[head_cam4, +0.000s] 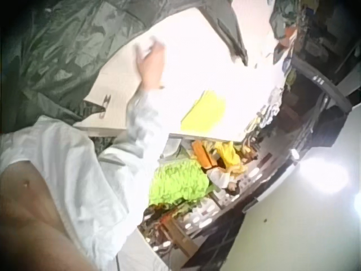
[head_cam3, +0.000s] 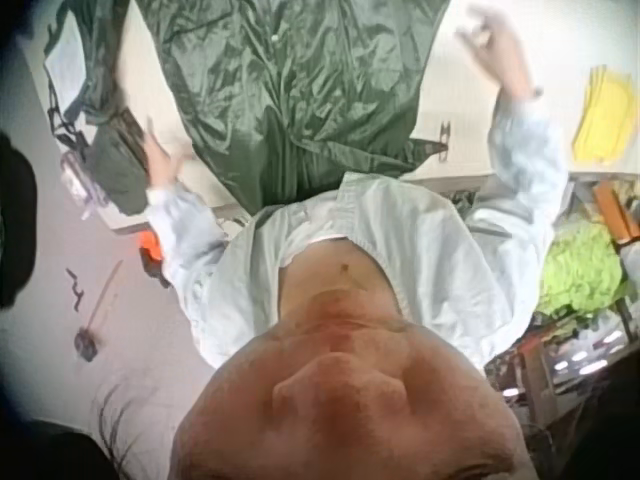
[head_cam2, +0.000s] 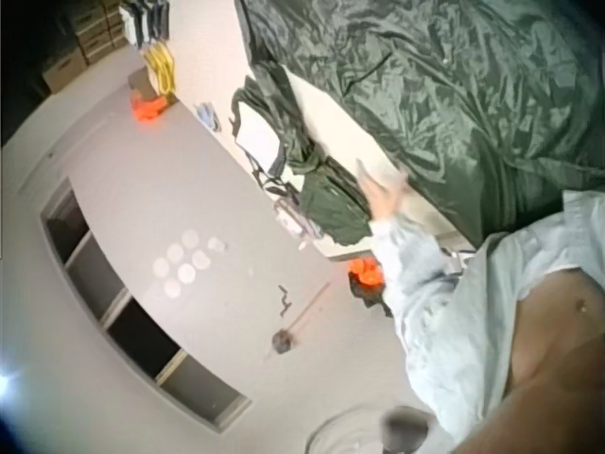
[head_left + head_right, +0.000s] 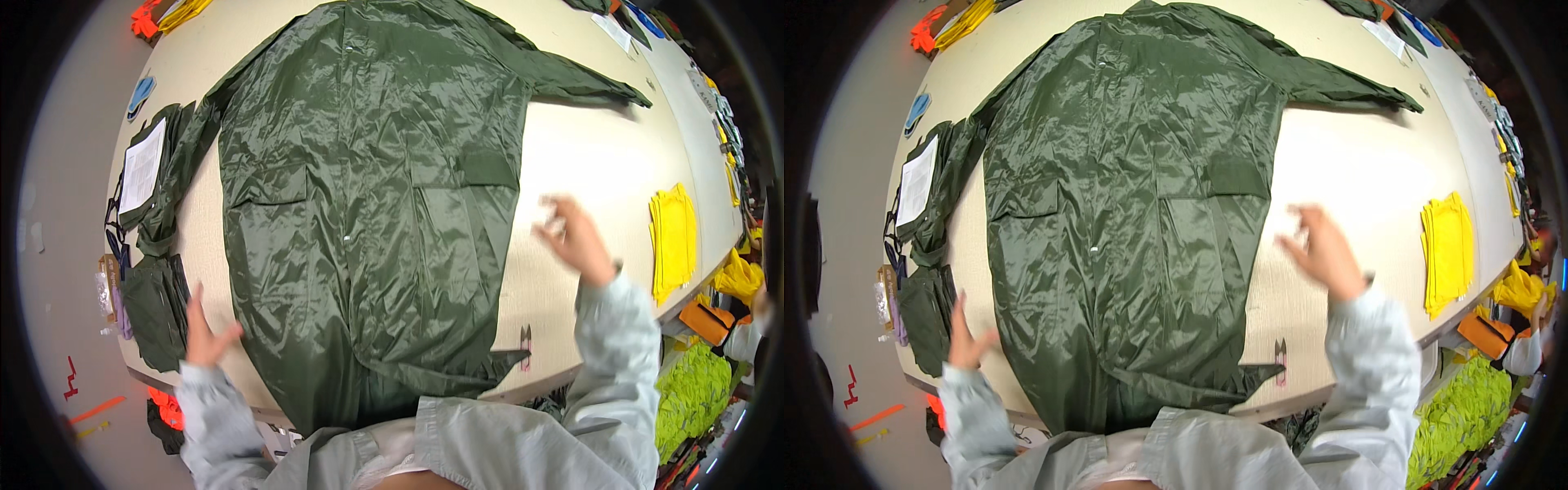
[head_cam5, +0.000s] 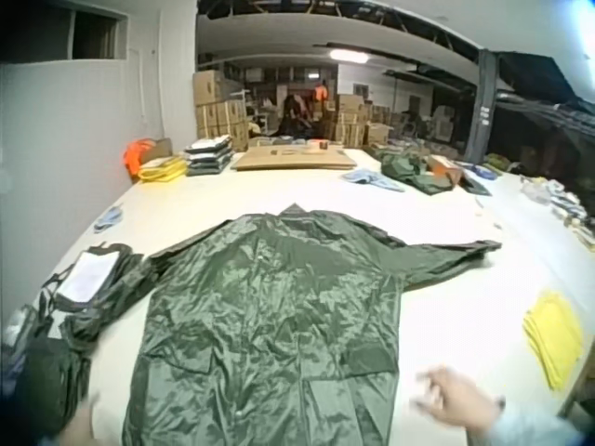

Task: The person folds a green raincoat on a table, trims loose threads with scissors, and places the folded item into a plastic bag. The person then retrieves another raincoat from a bin to repeat the process.

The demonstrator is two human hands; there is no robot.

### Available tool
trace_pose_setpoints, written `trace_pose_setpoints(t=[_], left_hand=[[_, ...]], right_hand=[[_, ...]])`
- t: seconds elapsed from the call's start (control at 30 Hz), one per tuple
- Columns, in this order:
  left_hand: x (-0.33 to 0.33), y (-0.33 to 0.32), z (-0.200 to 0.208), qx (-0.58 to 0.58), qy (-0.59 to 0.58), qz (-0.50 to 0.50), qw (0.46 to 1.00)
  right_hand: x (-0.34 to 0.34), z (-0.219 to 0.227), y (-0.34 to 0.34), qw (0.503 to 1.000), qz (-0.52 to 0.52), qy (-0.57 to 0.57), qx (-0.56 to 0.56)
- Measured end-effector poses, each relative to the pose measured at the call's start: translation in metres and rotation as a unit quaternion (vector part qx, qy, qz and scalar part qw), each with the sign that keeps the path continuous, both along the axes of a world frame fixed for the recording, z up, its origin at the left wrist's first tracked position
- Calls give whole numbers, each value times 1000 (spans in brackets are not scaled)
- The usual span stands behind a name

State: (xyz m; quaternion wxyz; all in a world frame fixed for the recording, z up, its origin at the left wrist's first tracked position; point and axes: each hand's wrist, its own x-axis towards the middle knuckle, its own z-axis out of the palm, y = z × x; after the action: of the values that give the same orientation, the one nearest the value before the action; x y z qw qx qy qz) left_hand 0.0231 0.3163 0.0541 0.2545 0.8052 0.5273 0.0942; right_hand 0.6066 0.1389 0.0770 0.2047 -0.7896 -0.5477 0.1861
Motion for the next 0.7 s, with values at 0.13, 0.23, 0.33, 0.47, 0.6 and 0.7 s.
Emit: trace_pose_setpoints(t=[0.13, 0.23, 0.33, 0.47, 0.6, 0.7], left_hand=[[-70, -154, -6, -91, 27, -16, 995], [-88, -224, -17, -126, 58, -51, 989], [-78, -265, -31, -74, 190, -61, 977], [-82, -271, -47, 86, 126, -109, 982], [-99, -282, -74, -133, -181, -14, 974], [-78, -304, -56, -224, -259, 36, 939]], right_hand=[[-92, 10, -143, 972, 97, 47, -207], [-152, 2, -203, 993, 85, 45, -70], [-178, -36, -232, 992, 29, -90, -82], [-172, -26, -237, 974, -36, -166, 148], [-191, 43, -244, 808, -286, 400, 325], [-280, 109, -235, 786, -80, 558, 255]])
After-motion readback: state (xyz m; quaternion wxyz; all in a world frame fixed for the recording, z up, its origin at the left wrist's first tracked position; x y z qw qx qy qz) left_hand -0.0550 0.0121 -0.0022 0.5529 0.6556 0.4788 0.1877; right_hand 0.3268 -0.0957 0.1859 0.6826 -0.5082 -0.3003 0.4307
